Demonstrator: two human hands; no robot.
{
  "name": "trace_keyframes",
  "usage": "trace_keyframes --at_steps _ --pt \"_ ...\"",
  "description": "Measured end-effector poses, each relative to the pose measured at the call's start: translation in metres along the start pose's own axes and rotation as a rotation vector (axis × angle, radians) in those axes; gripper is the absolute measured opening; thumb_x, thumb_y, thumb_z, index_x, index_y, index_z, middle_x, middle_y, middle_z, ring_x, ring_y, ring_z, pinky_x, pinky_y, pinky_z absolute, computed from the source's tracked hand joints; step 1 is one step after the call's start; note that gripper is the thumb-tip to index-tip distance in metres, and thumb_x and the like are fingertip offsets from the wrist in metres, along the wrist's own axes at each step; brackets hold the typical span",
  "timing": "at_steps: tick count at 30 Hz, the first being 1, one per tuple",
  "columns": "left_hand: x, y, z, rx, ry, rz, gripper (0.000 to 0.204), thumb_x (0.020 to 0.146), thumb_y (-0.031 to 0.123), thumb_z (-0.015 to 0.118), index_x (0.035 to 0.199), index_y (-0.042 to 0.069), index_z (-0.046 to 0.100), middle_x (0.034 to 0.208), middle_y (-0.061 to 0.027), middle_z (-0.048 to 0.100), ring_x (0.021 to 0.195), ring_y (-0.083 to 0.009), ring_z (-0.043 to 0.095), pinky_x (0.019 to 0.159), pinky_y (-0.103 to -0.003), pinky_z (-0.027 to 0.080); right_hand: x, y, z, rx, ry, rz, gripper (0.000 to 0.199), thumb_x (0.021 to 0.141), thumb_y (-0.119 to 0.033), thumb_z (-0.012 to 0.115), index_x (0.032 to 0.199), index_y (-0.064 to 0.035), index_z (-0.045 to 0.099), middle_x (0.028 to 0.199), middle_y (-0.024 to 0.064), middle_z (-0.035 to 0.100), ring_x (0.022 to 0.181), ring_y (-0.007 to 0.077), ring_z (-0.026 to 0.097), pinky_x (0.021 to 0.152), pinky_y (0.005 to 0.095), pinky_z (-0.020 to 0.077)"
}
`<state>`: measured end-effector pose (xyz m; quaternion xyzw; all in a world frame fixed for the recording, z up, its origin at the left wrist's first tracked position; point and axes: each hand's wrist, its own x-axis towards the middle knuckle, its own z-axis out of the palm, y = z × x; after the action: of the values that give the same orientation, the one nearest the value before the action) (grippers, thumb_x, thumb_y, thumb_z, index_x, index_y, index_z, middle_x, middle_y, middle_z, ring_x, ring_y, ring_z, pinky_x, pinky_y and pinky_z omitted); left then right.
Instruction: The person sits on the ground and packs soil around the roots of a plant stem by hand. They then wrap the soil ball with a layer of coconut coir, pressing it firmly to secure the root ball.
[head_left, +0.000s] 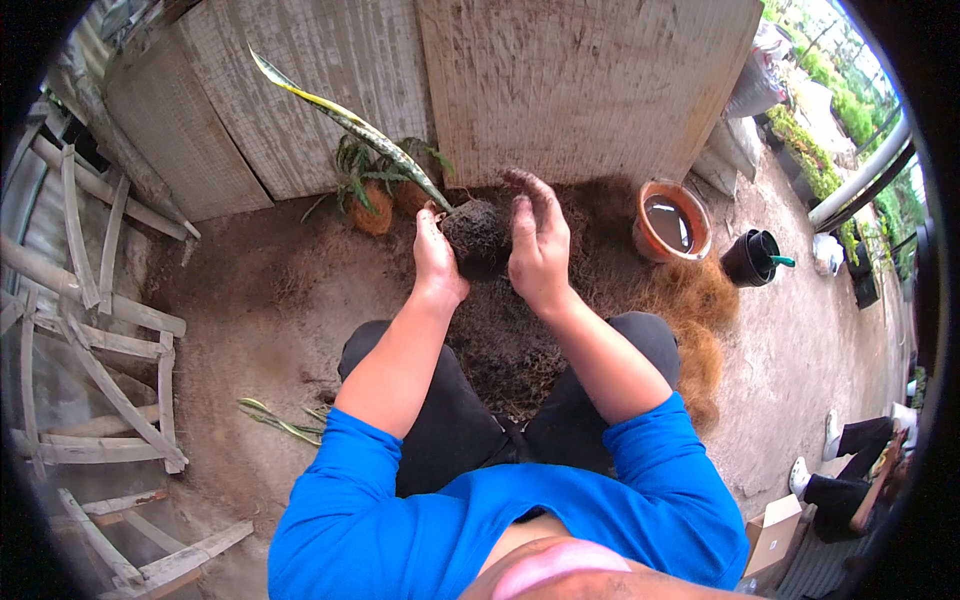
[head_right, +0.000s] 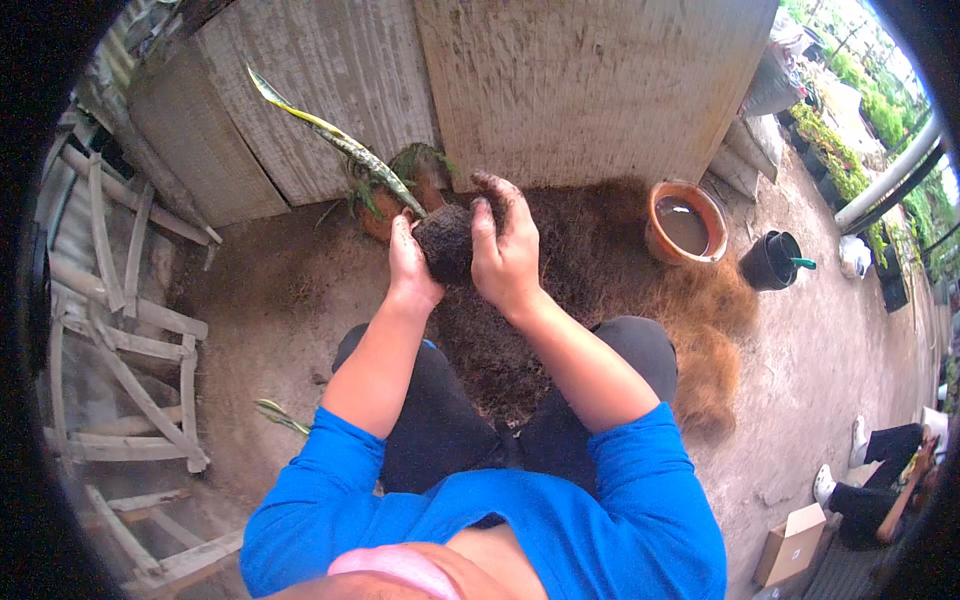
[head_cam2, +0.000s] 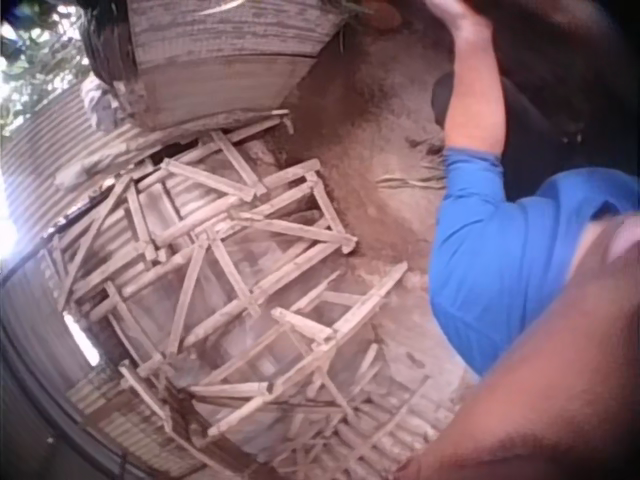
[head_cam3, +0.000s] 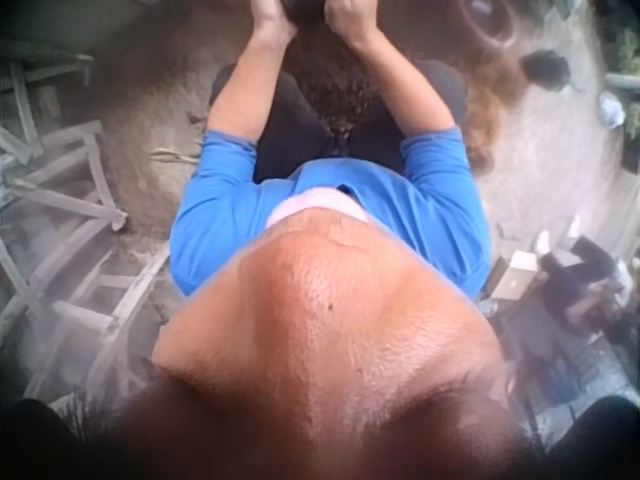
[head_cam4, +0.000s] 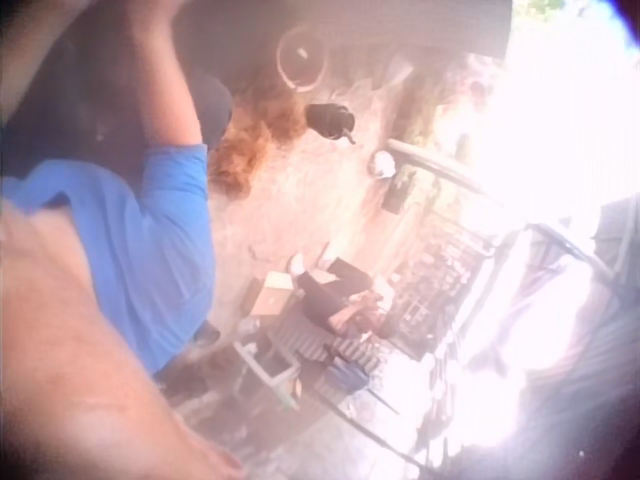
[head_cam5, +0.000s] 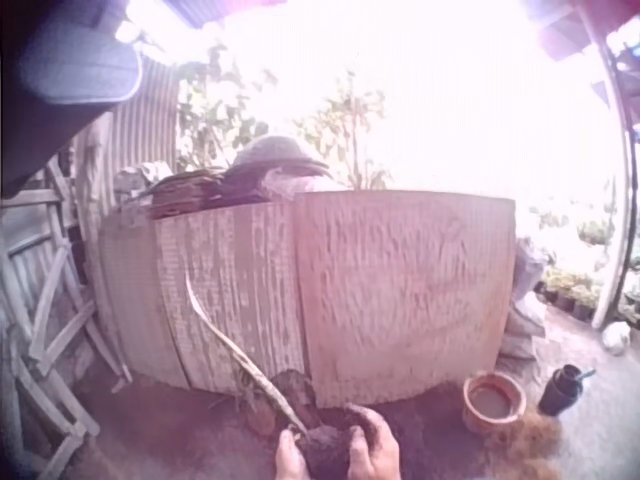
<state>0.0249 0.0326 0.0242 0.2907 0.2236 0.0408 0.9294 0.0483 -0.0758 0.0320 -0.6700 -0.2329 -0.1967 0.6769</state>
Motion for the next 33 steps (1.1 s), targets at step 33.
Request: trace_keyframes --at_steps 33 --pt "-0.028 -0.05 0.025 1.03 -0.084 1.323 0.046 0.096 0.03 0.022 0.112 -0.005 0.047 0.114 -0.0184 0.047 0.109 -0.0296 0.045 0.096 -0.038 0.032 -0.003 0.005 -0.033 1.076 0.082 0.881 0.031 0.09 -0.029 0.043 0.103 -0.0035 0.054 0.093 0.0099 0.059 0.085 0.0214 0.058 0.08 0.0354 0.0471"
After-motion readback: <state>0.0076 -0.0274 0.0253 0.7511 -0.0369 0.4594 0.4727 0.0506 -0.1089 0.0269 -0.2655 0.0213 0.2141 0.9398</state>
